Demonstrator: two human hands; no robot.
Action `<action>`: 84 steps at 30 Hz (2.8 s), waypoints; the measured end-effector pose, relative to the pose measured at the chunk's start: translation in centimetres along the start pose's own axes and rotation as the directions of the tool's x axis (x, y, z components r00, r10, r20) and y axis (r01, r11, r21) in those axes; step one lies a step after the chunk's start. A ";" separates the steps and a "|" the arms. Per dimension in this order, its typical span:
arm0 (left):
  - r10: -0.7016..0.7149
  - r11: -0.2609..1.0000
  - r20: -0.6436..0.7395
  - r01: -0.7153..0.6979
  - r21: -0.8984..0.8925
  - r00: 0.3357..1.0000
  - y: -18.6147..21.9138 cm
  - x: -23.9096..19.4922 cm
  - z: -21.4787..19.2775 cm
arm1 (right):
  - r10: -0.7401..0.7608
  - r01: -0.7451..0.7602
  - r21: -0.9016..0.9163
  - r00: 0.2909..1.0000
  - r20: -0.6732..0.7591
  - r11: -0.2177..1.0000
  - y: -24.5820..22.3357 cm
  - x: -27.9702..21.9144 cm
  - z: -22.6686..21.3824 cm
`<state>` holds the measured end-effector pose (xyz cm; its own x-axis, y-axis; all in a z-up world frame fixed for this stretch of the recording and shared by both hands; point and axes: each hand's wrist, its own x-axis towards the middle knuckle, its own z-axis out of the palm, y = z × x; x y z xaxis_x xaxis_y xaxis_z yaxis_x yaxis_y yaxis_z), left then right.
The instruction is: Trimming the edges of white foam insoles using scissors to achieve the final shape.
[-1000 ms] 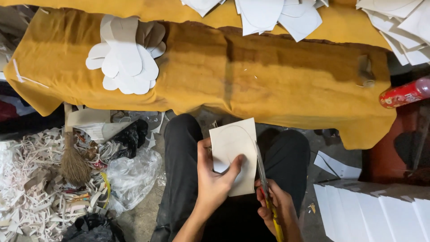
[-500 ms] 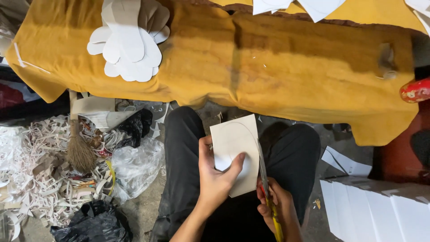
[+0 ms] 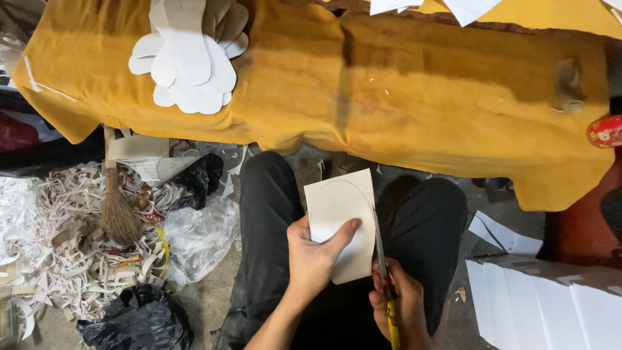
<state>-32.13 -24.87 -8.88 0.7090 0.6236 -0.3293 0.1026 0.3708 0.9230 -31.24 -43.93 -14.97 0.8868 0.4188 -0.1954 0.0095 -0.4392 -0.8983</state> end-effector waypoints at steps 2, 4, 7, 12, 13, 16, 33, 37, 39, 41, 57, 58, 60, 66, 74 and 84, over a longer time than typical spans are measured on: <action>0.036 0.999 0.015 -0.035 -0.021 0.999 0.0 0.0 0.1 | -0.077 0.074 -0.110 0.997 -0.021 0.991 0.0 0.0 0.0; 0.048 0.999 0.019 -0.047 -0.022 0.999 -0.1 0.0 0.1 | -0.069 0.066 -0.097 0.997 -0.028 0.993 0.6 0.0 0.0; 0.061 0.998 0.035 -0.060 -0.014 0.998 -0.1 0.1 0.0 | -0.051 0.049 -0.079 0.999 -0.020 0.996 0.5 0.0 -0.1; 0.051 0.997 0.063 -0.055 0.058 0.997 -0.2 0.4 -0.7 | 0.103 -0.105 -0.056 0.994 -0.045 0.993 1.4 -0.1 -0.2; 0.052 0.994 0.100 -0.061 0.091 0.994 -0.1 0.4 -0.9 | 0.114 -0.114 0.011 0.993 0.007 0.993 1.0 0.1 -0.3; 0.012 0.989 0.158 -0.036 0.145 0.987 0.2 0.2 -1.0 | 0.079 -0.088 0.154 0.995 0.061 0.984 1.2 0.3 -0.5; 0.037 0.999 0.196 -0.036 -0.008 0.980 -0.8 0.1 -1.1 | 0.050 -0.050 -0.049 0.999 -0.010 0.998 0.2 -0.1 -1.1; 0.005 0.999 0.214 -0.014 0.041 0.977 0.2 0.1 -1.1 | 0.081 -0.080 -0.080 0.997 0.017 0.994 0.1 0.2 -1.4; 0.001 0.997 0.225 -0.019 0.075 0.974 0.4 0.1 -1.2 | 0.118 -0.115 -0.077 0.993 0.026 0.990 0.2 0.2 -1.5; -0.041 0.989 0.295 -0.004 0.151 0.955 0.5 -0.2 -1.2 | 0.036 -0.050 0.192 0.997 0.073 0.980 0.0 0.3 -1.4; 0.103 0.981 0.412 -0.161 0.109 0.906 2.2 0.7 -1.9 | -0.009 0.007 0.045 0.999 0.037 0.999 0.2 -0.5 -2.1; 0.095 0.978 0.437 -0.166 0.128 0.894 2.5 0.8 -2.0 | -0.005 0.005 0.001 0.999 0.037 1.000 0.1 -0.5 -2.3; 0.085 0.975 0.462 -0.170 0.146 0.883 3.3 1.0 -2.2 | 0.001 0.000 -0.045 0.999 0.038 0.999 0.5 -0.4 -2.6; 0.037 0.956 0.559 -0.192 0.222 0.829 4.2 1.3 -2.1 | 0.040 -0.036 -0.065 0.996 0.074 0.997 0.5 -0.1 -3.2; 0.020 0.942 0.581 -0.210 0.261 0.814 5.3 1.5 -2.4 | -0.018 0.017 0.013 0.997 0.070 1.000 0.7 -0.2 -3.2; -0.077 0.908 0.589 -0.188 0.375 0.804 4.7 2.6 -2.6 | -0.147 0.158 -0.101 0.983 0.107 0.982 1.1 0.4 -4.3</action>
<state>-31.65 -19.73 -5.91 0.9734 0.0676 -0.2191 0.2220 -0.0389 0.9743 -28.93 -47.65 -14.37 0.8211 0.5615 -0.1025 0.1957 -0.4457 -0.8735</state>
